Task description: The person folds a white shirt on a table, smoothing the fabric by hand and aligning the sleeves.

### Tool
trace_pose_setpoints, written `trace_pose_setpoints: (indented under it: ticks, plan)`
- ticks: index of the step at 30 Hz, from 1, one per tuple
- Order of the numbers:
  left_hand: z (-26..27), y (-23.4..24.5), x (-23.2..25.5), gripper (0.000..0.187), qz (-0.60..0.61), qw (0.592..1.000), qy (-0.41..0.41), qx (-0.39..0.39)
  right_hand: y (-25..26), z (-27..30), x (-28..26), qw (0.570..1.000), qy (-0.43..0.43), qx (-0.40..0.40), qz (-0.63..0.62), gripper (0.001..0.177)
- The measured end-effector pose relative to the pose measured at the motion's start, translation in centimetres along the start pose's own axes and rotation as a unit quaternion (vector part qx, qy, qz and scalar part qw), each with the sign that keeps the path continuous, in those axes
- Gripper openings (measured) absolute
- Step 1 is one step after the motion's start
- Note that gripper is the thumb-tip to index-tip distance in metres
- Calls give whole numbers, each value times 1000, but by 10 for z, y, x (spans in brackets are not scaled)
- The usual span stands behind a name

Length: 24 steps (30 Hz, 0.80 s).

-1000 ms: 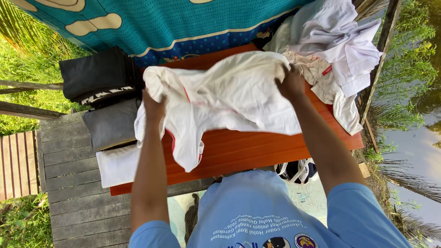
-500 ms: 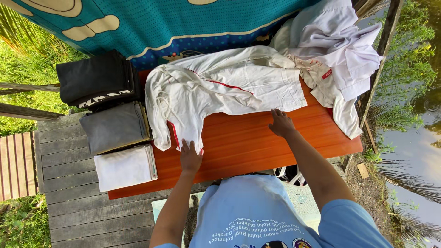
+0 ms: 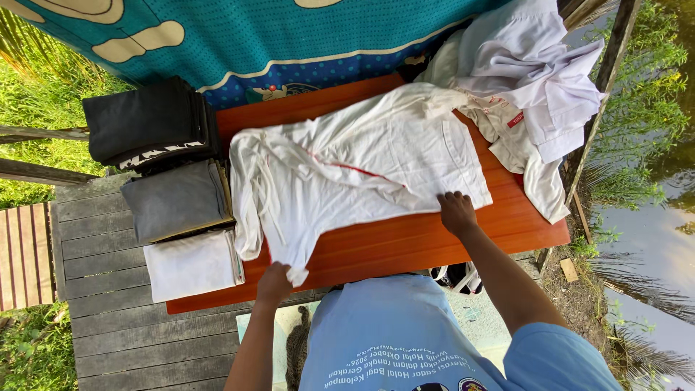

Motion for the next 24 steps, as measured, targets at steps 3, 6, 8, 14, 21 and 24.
trace_pose_setpoints:
  ticks: [3,6,8,14,21,24]
  plan:
    - [19,-22,-9,41,14,998,-29,-56,-20,32,1,998,2,-55,-31,34]
    - [36,-57,-36,43,201,944,119,-233,-39,52,6,976,19,-191,-107,35]
    - [33,-51,-42,43,226,940,110,-231,-44,54,14,970,8,-235,-62,32]
    - [-44,58,-61,41,600,799,15,-18,-23,-14,41,976,-75,-184,-94,26]
    - [-68,321,23,40,779,461,-385,180,207,-111,50,884,13,322,-339,16]
    - [-8,385,56,37,780,396,-439,204,302,-58,36,801,72,458,-379,21]
Point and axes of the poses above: each hand's wrist, its own z-axis away from the middle knuckle, its own y-axis out of the back of the hand, x = y × z, the point moved 7 cm from there along -z, towards the middle knuckle, and after that the axes turned 12 degrees about -x, right-handed, at the moved point
